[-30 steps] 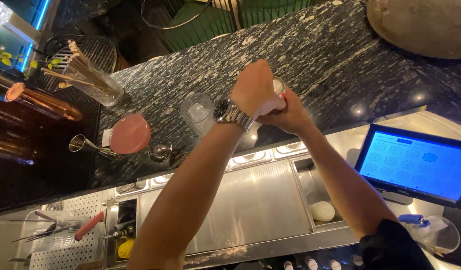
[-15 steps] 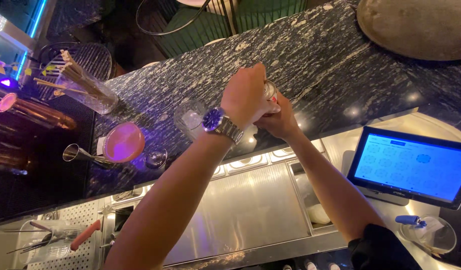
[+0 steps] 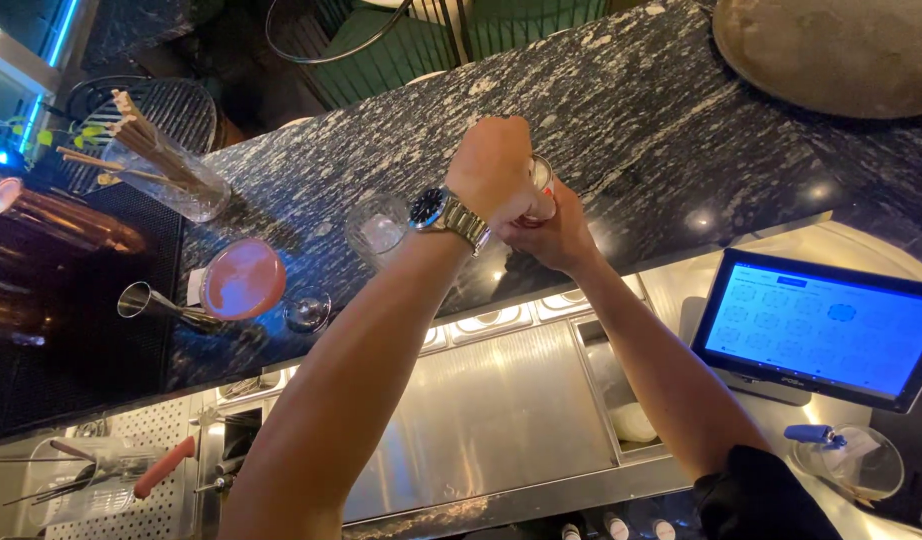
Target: Preparing and garnishing multiple cocktails behind a bar counter.
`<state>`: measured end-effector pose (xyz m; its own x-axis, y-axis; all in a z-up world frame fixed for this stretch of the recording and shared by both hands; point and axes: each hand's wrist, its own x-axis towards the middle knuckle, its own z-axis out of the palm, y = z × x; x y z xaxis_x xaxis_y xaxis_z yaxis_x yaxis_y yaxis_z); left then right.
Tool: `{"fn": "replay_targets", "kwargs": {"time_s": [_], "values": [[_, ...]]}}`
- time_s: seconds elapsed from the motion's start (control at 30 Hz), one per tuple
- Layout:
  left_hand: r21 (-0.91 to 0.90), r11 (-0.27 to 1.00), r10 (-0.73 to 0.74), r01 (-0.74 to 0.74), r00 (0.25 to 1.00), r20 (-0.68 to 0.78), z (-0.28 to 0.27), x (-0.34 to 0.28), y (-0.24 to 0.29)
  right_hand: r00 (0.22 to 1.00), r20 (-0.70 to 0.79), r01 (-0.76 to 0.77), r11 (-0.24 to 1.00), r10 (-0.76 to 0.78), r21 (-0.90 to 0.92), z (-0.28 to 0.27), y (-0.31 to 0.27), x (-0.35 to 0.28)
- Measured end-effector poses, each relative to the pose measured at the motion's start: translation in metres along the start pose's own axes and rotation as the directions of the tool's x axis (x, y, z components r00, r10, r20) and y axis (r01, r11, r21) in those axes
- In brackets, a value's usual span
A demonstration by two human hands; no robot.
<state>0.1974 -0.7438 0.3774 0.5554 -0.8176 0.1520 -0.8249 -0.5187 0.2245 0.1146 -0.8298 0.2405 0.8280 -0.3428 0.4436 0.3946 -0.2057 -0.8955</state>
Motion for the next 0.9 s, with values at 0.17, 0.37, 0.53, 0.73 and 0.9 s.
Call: {"fn": "replay_targets", "kwargs": {"time_s": [0.17,0.37,0.53,0.73,0.9], "values": [[-0.019,0.997,0.069,-0.071,0.991,-0.113,0.008,-0.012,-0.002,0.999,0.025,-0.048,0.995,0.046,0.090,0.001,0.004,-0.001],[-0.137,0.988,0.044,-0.067,0.986,-0.163,0.016,-0.045,0.004,0.986,0.011,0.163,0.981,-0.165,0.107,0.005,0.015,-0.003],[-0.272,0.949,0.012,-0.162,0.877,-0.481,0.022,-0.102,0.017,1.000,0.022,-0.027,0.938,0.021,0.346,0.009,0.014,-0.006],[-0.578,0.771,-0.113,-0.268,0.835,-0.538,0.064,-0.211,-0.004,0.972,-0.166,0.148,0.983,-0.165,-0.106,0.033,-0.032,-0.009],[-0.730,0.683,-0.067,-0.006,0.995,-0.070,0.218,-0.324,-0.073,0.906,-0.063,0.357,0.834,-0.419,-0.421,0.058,-0.078,0.007]]}}
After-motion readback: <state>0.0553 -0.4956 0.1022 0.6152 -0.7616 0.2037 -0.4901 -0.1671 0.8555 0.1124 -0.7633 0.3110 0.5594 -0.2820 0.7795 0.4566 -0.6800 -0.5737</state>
